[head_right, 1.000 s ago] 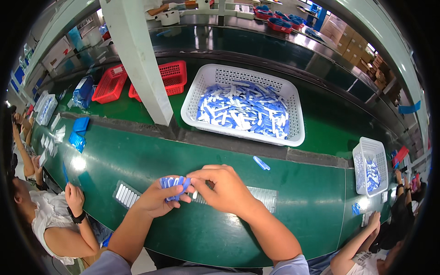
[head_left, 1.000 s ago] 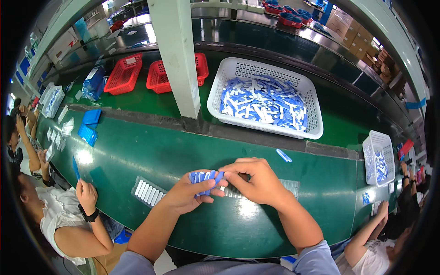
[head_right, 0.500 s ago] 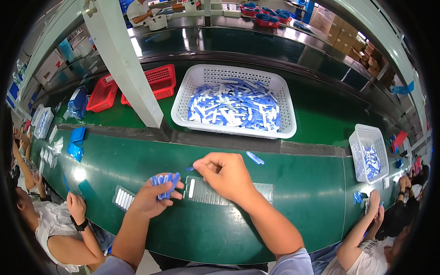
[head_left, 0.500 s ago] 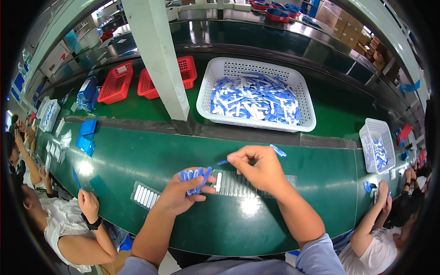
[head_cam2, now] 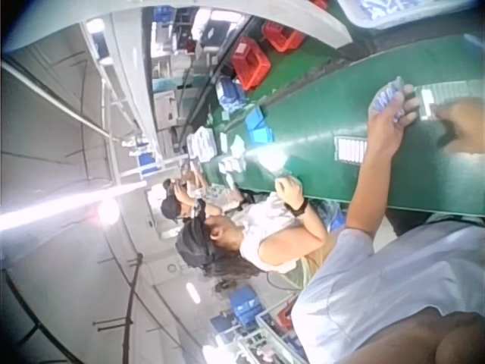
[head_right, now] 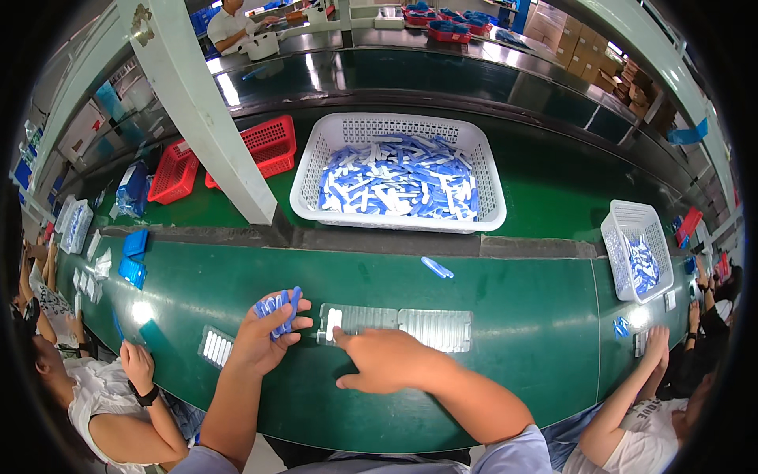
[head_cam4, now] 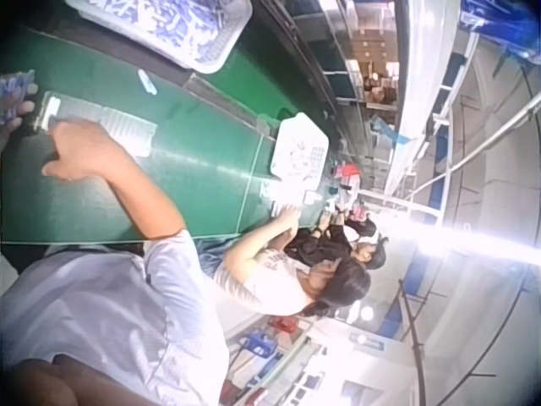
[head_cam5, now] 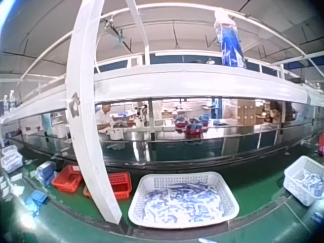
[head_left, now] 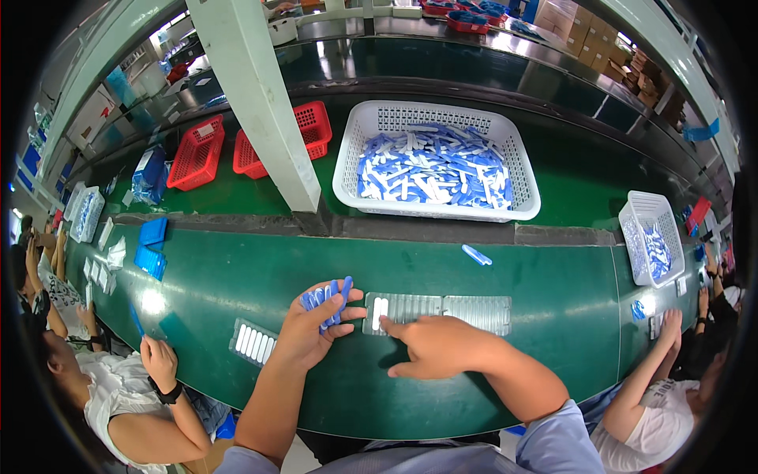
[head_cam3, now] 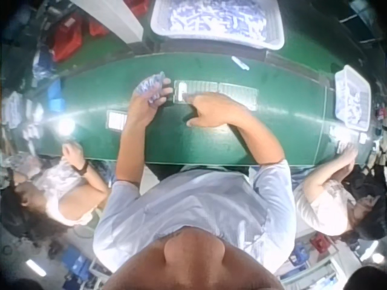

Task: The person assembles small blue and white plastic components into clear trays by hand on an assembly line.

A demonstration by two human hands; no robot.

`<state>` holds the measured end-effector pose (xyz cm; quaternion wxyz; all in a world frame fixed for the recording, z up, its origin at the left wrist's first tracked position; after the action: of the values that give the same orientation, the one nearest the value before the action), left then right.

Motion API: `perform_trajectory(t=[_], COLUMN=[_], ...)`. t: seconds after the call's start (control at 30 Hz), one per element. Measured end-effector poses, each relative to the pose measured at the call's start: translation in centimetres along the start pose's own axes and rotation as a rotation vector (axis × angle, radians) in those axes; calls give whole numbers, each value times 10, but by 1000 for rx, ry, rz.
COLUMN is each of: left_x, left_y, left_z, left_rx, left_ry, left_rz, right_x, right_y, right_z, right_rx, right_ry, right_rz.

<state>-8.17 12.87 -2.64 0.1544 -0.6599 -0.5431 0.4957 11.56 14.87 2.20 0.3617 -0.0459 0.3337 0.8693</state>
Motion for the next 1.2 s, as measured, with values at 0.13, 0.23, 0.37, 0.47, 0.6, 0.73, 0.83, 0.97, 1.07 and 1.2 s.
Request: perform_trajectory(t=[0.13,0.23,0.37,0.47,0.6,0.73,0.83,0.97,1.07,1.2], left_x=[4,2,-11,-9,-9,-4,-2,-2,-1,-1], left_y=[4,7,40,47,21,21,25,23,21,22], left_z=[11,10,-12,-8,-7,-9,-9,-3,-3,-1], left_rx=[-62,-104,-167,-198,-57,69,59,99,86,75], left_ry=[11,56,327,322,88,34,66,73,80,74], left_rz=[40,104,374,385,209,102,130,113,107,114], right_x=[-2,-1,11,17,13,21,27,29,28,23], right_y=[0,-1,-9,-30,-58,-54,-38,-29,-29,-24], right_z=[18,38,38,36,61,30,19,16,15,26], right_rx=[182,470,457,760,1109,958,469,35,56,14], right_ry=[178,-31,-594,-856,-907,-413,-473,-700,-766,-851], right_rz=[-64,-83,97,85,15,36,30,23,91,154])
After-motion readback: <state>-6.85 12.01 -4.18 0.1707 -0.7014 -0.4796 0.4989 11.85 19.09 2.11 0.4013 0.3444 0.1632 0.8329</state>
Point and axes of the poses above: each hand's wrist, its own x-axis towards the middle knuckle, its own z-axis out of the back of the hand, y = z × x, the point moved 5 cm from there along x, towards the middle knuckle, and after that the axes turned 8 degrees about -y, right-handed, at the moved point
